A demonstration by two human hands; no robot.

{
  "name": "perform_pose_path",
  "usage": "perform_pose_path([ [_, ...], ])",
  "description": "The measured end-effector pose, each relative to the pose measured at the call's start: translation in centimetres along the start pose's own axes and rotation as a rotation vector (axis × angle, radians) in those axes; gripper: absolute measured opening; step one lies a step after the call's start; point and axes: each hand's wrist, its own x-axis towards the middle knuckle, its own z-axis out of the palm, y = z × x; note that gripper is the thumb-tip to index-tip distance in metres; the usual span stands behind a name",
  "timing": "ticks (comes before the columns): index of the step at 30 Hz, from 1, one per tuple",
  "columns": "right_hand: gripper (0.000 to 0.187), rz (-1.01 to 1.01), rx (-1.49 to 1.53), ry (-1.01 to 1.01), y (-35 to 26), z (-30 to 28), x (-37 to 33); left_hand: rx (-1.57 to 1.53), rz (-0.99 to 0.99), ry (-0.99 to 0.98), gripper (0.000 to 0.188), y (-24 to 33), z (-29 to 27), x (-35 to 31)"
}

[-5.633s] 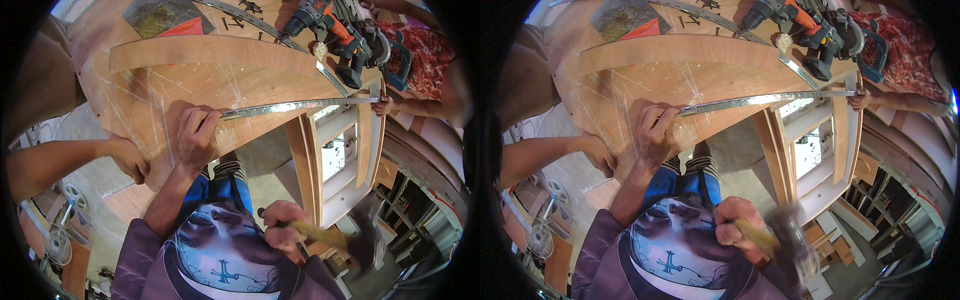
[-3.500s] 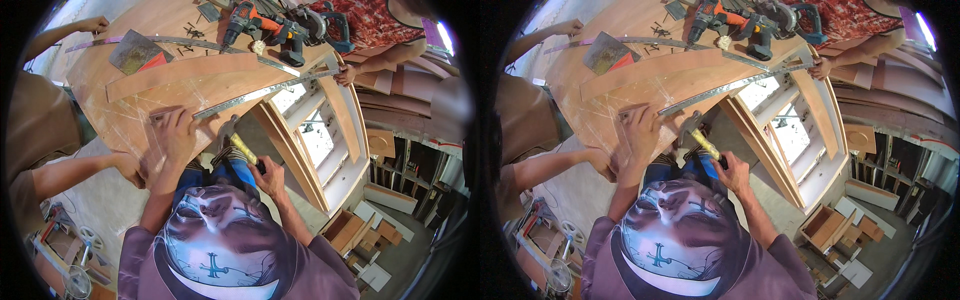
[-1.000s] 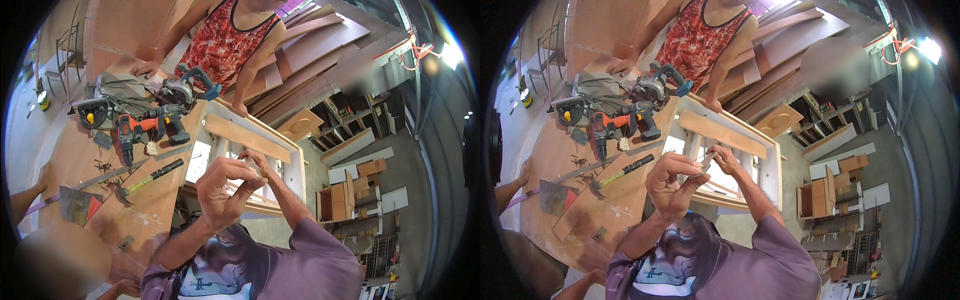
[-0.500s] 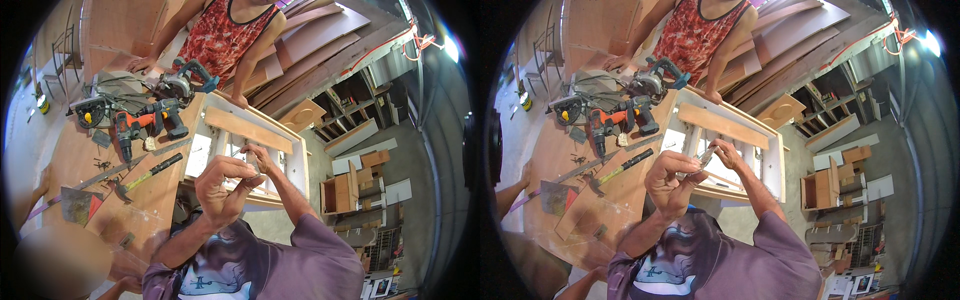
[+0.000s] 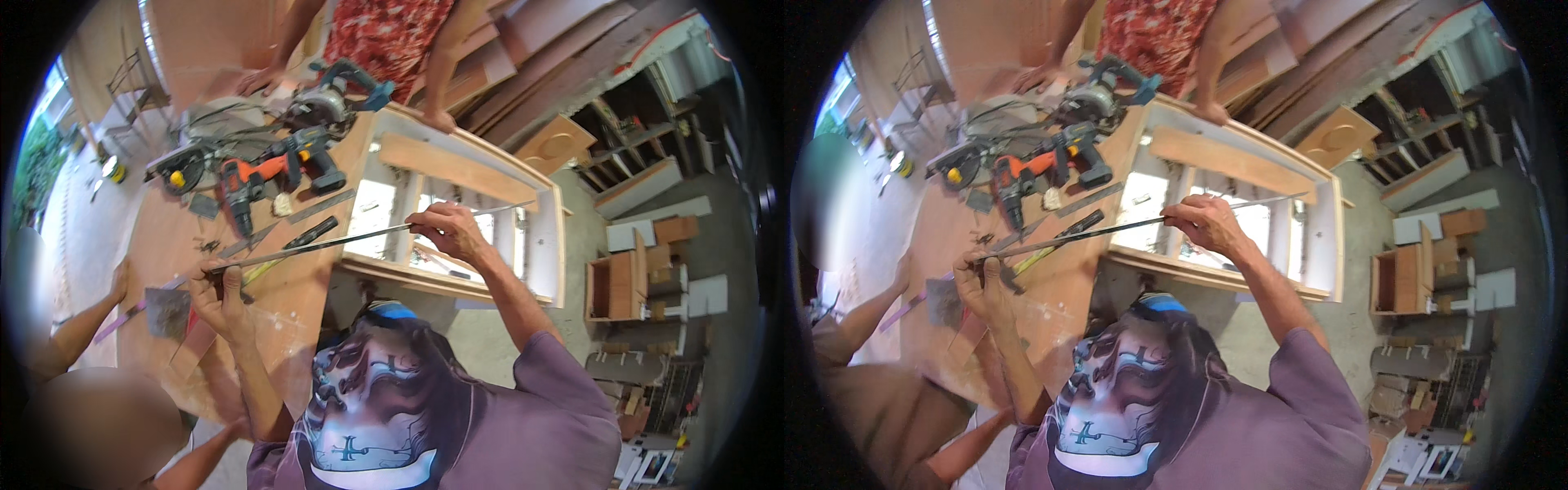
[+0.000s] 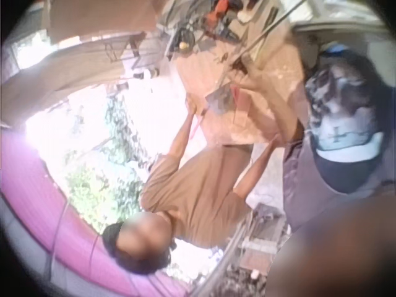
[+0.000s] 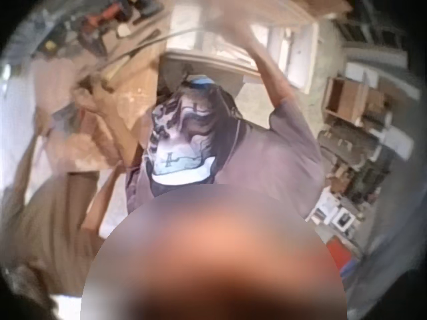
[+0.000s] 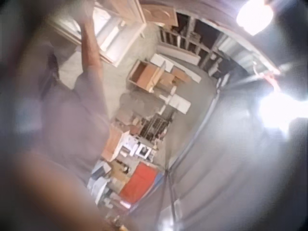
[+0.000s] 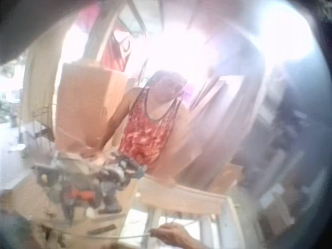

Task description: The person hammers nails into a metal strip attached to a wooden frame using a hammer. They repeatedly position the strip, tap nails, and adjust the frame while another person assists by holding the frame steady.

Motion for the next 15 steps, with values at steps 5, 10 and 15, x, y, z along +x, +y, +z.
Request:
perform_pose_path([
  [5, 0.015, -0.183, -0.011, 0.076, -1.4, 0.5, 3.8, 0.105, 0.057, 0.095, 0.040, 0.7, -2.9, -0.2],
  [10, 0.010, -0.076, 0.190, -0.041, -0.2, 1.3, 5.3, -0.091, 0.007, 0.291, 0.043, 1.1, 2.3, -0.1],
  [15, 0.022, 0.135, 0.409, -0.332, 2.0, 1.4, 1.1, -0.228, -0.106, 0.374, 0.018, 1.3, 9.0, 1.7],
])
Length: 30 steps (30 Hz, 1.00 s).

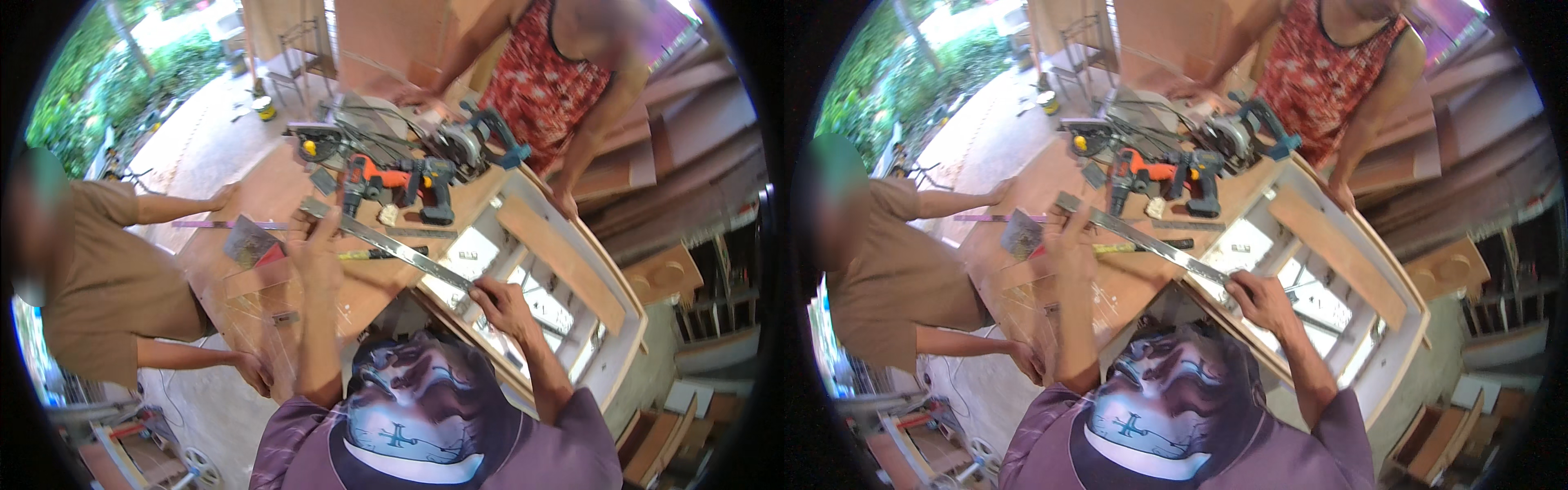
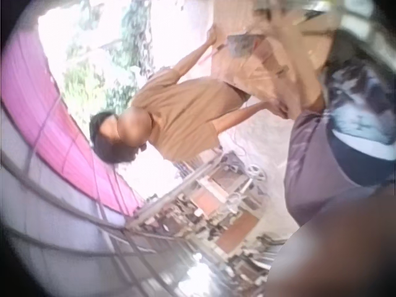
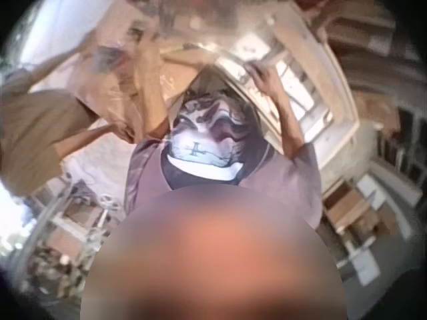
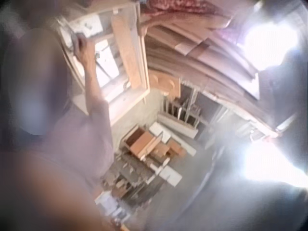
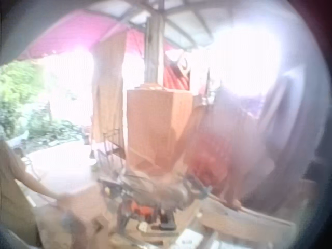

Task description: The person hammers nails into a metal strip attached to a wooden frame using a hammer. They repeatedly position the strip, tap nails, and adjust the frame while another person assists by holding the frame steady.

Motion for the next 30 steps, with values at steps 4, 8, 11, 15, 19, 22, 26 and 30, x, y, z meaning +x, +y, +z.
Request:
perform_pose_path([
  [4, 0.044, 0.145, 0.325, 0.036, 4.1, -1.1, -3.3, 0.252, 0.212, 0.098, 0.015, -1.1, 7.7, -4.3],
  [8, 0.061, 0.143, 0.633, 0.114, 8.3, -4.5, -6.1, -0.003, 0.140, -0.209, 0.031, -2.3, 16.2, -9.5],
  [11, 0.064, 0.156, 0.717, 0.094, 10.0, -7.3, -9.0, -0.246, 0.016, -0.447, 0.046, -2.4, 20.1, -11.9],
  [15, 0.061, 0.213, 0.781, 0.066, 11.2, -9.1, -11.7, -0.361, -0.144, -0.606, 0.028, -2.5, 21.3, -12.7],
  [19, 0.064, 0.219, 0.915, -0.034, 12.1, -9.0, -12.4, -0.479, -0.325, -0.776, 0.018, -3.2, 20.9, -12.1],
  [22, 0.056, 0.250, 0.931, -0.049, 12.7, -8.3, -12.5, -0.760, -0.509, -0.867, 0.015, -3.8, 20.6, -11.9],
  [26, 0.052, 0.254, 0.933, -0.037, 12.9, -7.4, -12.8, -0.846, -0.569, -0.892, 0.015, -4.3, 19.6, -12.1],
  [30, 0.050, 0.295, 0.945, -0.039, 12.9, -6.9, -13.1, -0.889, -0.598, -0.888, 0.014, -4.9, 18.8, -12.1],
])
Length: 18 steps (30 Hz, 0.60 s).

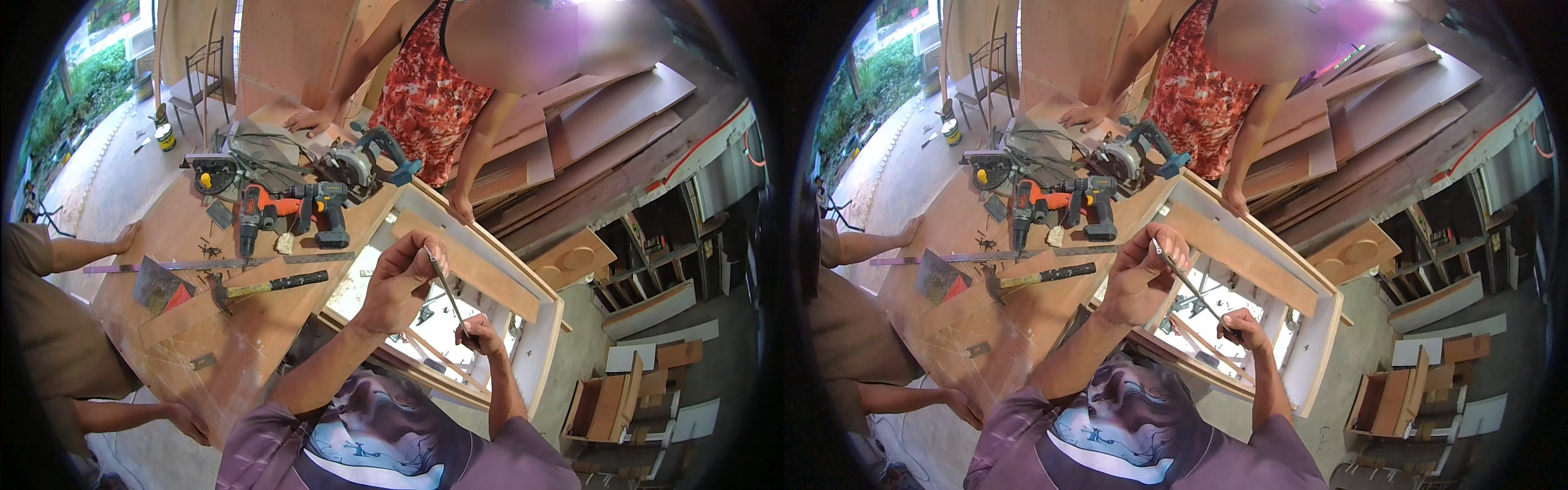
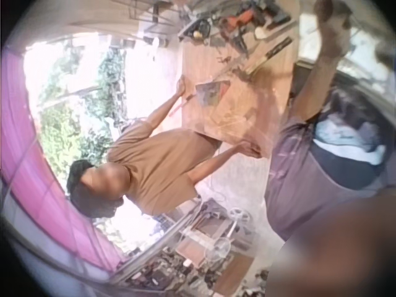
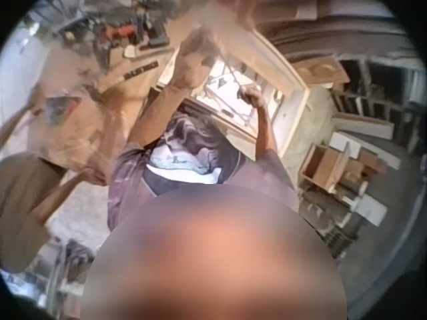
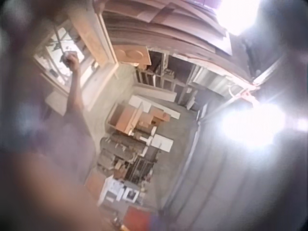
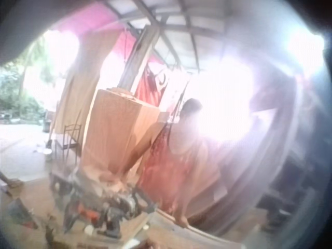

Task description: The person hammers nails into a metal strip attached to a wooden frame using a hammer. They repeatedly position the strip, tap nails, and adjust the frame while another person assists by holding the frame steady.

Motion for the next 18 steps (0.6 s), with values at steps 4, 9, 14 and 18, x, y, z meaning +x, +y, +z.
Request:
perform_pose_path([
  [4, 0.052, 0.038, -0.006, 0.016, 0.4, -0.2, 0.1, -0.006, 0.011, 0.014, 0.013, 0.0, -0.8, -0.5],
  [9, 0.055, 0.072, -0.042, 0.021, 1.8, -0.3, 0.8, 0.044, 0.005, 0.171, 0.012, 0.9, -2.0, -2.6],
  [14, 0.054, 0.196, -0.115, -0.107, 2.8, 1.2, 3.2, 0.039, 0.073, 0.233, 0.012, 2.1, -4.4, -5.2],
  [18, 0.055, 0.104, -0.131, -0.192, 0.0, 5.4, 4.9, 0.107, 0.127, 0.305, 0.012, 3.5, -6.3, -6.7],
])
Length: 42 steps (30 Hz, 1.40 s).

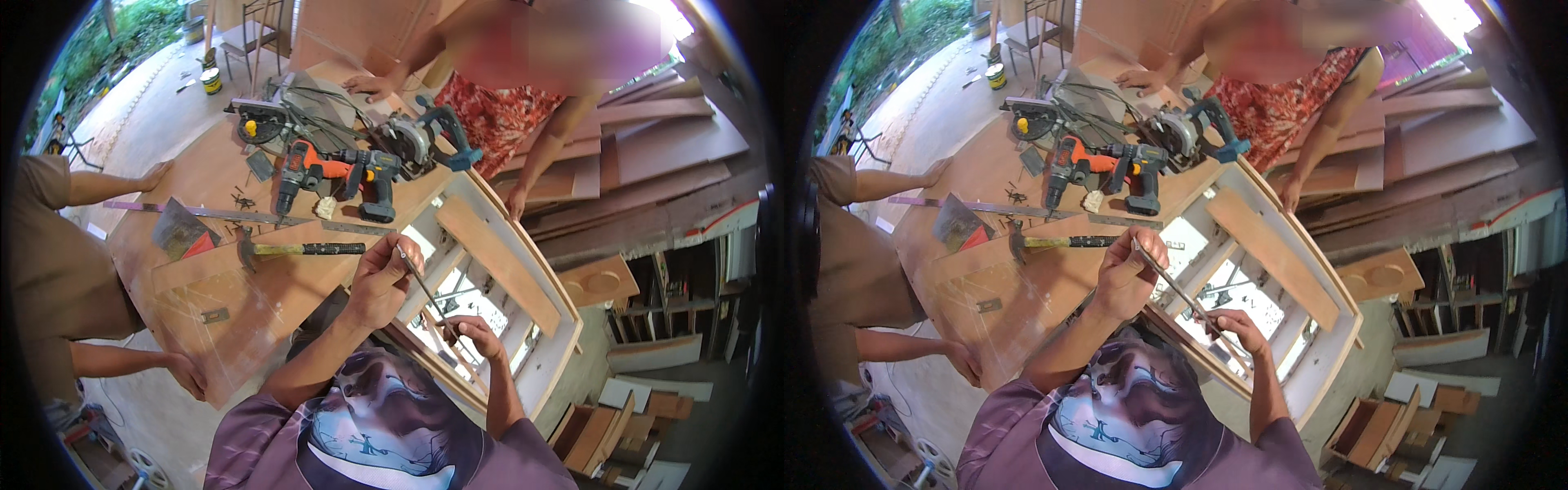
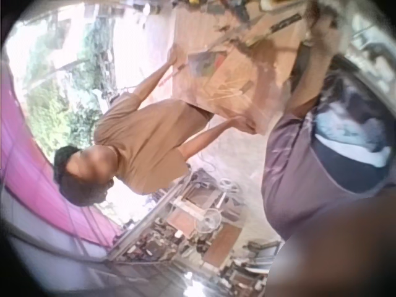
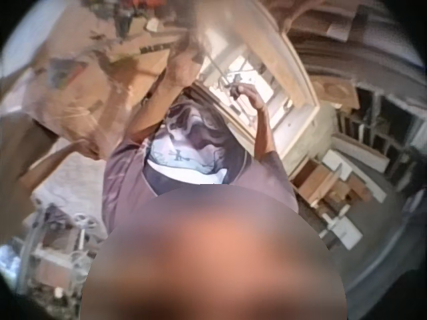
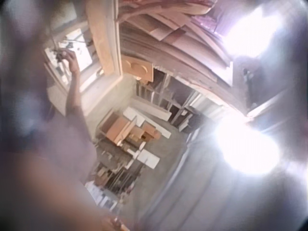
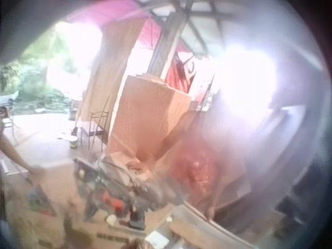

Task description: The person hammers nails into a metal strip attached to a wooden frame using a hammer. They repeatedly position the strip, tap nails, and adjust the frame while another person assists by holding the frame steady.

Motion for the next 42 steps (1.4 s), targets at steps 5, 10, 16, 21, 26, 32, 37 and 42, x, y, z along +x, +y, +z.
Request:
perform_pose_path([
  [5, 0.052, -0.368, -0.499, 0.315, -5.9, 7.3, 2.6, 0.118, 0.130, 0.167, 0.015, -0.2, -0.8, -0.1],
  [10, 0.016, -0.505, -0.638, 0.663, -8.0, 10.6, 3.9, 0.433, 0.210, 0.183, 0.016, -0.6, 1.3, -0.1],
  [16, 0.019, -0.626, -0.799, 0.659, -12.7, 9.3, 2.5, 0.569, 0.254, 0.143, 0.025, 0.0, 5.0, 2.3],
  [21, 0.030, -0.549, -0.839, 0.580, -19.0, 12.2, 2.1, 0.458, 0.424, 0.204, 0.010, 2.8, 6.0, 5.0],
  [26, 0.023, -0.438, -0.948, 0.621, -20.4, 14.6, 2.0, 0.367, 0.194, 0.326, 0.007, 4.5, 5.5, 5.7],
  [32, 0.025, 0.058, -0.473, 0.705, -11.8, 14.1, 1.7, 0.649, -0.255, 0.371, 0.020, -1.1, 0.3, 4.0],
  [37, 0.032, 0.279, -0.114, 0.815, -2.4, 14.4, 0.2, 0.746, -0.611, 0.305, 0.031, -5.4, -6.1, 0.8],
  [42, 0.034, 0.249, -0.174, 0.896, 2.5, 12.3, -1.9, 1.941, -0.046, -0.136, 0.030, -5.4, -11.9, 3.8],
])
